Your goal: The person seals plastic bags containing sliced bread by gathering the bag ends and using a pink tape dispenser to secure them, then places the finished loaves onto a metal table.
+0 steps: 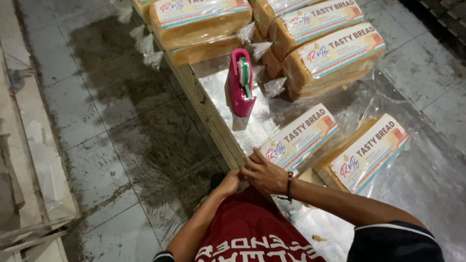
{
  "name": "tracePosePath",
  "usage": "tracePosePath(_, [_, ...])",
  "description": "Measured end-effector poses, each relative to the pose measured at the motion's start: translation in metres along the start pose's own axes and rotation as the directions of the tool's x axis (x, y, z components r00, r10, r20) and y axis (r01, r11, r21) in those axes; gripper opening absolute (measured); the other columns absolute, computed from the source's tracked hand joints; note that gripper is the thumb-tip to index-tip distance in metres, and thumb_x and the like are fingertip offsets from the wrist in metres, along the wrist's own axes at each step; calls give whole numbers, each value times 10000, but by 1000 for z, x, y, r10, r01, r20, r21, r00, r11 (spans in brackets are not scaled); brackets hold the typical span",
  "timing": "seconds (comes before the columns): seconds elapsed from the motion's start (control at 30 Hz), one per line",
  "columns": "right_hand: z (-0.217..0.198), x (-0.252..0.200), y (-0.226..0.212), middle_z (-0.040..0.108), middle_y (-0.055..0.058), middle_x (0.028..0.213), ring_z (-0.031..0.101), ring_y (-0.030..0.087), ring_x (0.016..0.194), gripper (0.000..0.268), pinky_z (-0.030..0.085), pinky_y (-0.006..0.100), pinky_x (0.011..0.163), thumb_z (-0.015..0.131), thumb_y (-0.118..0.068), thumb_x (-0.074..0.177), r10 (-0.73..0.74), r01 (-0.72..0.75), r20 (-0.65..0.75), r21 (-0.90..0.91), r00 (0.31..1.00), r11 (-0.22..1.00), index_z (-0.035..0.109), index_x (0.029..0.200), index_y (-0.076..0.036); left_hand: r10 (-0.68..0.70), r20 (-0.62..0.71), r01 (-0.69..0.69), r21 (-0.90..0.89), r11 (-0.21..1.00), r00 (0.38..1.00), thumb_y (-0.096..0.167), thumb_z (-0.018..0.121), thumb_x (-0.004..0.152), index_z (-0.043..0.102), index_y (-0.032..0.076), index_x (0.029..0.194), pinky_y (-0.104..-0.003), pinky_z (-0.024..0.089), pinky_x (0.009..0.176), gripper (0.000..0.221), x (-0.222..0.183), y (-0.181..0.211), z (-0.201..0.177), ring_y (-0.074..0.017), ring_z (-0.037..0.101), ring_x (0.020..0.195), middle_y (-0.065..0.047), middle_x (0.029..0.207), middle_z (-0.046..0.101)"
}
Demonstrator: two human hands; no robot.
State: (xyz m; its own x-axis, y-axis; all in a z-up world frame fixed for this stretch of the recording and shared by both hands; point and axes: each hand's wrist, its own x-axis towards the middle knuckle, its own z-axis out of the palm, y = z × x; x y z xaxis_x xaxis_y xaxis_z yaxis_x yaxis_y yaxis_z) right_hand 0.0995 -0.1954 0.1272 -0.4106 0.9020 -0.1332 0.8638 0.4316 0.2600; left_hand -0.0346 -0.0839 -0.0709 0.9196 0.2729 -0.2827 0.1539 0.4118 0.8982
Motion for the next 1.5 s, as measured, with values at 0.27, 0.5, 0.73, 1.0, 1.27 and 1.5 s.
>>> tracePosePath(0.27, [-40,12,7,505,150,1400,319,362,1434,393,103,664,1187,607,-322,830,326,-383,248,236,912,893,754,1071,-48,724,-3,-261,932,252,689,171,592,817,607,-55,1180,-627,303,1058,428,-70,112,64,-371,552,1197,-212,1177,627])
tracePosePath(0.5, [-28,-11,-4,517,112,1428,264,340,1498,389,49,661,1227,576,-348,927,375,-466,315,302,872,831,749,1107,-49,611,30,-339,853,397,791,-27,494,911,606,-54,1103,-508,474,903,224,-58,72,70,-456,585,1012,-249,1052,622])
tracePosePath(0.73, [25,-49,-25,513,93,1437,305,329,1498,408,149,667,1217,605,-309,841,299,-268,-104,237,948,934,757,1141,-78,-310,-34,305,-98,947,950,98,493,986,623,12,979,-430,491,699,156,-38,27,54,-331,577,789,-145,859,594])
tracePosePath(1.0, [4,-59,-32,464,71,1551,286,326,1487,302,186,675,1193,619,-246,801,282,-278,13,220,959,935,775,1007,-89,45,-167,38,467,883,985,115,501,1009,634,28,994,-429,505,712,159,-49,66,65,-316,604,798,-130,872,630])
tracePosePath(1.27, [-4,-60,-42,447,96,1522,263,327,1499,380,134,663,1203,627,-271,829,397,-371,-13,328,918,869,759,1138,-94,574,-117,-189,875,445,810,132,509,1032,645,45,1009,-428,519,725,163,-73,28,114,-301,631,807,-115,886,666])
tracePosePath(1.5, [16,-84,-57,408,70,1613,260,264,1529,498,168,650,1211,613,-235,875,441,-403,-300,182,846,897,654,1357,-119,-195,-126,138,-362,922,973,212,534,1079,550,155,886,-221,306,442,201,-29,-28,80,-47,363,538,75,683,444])
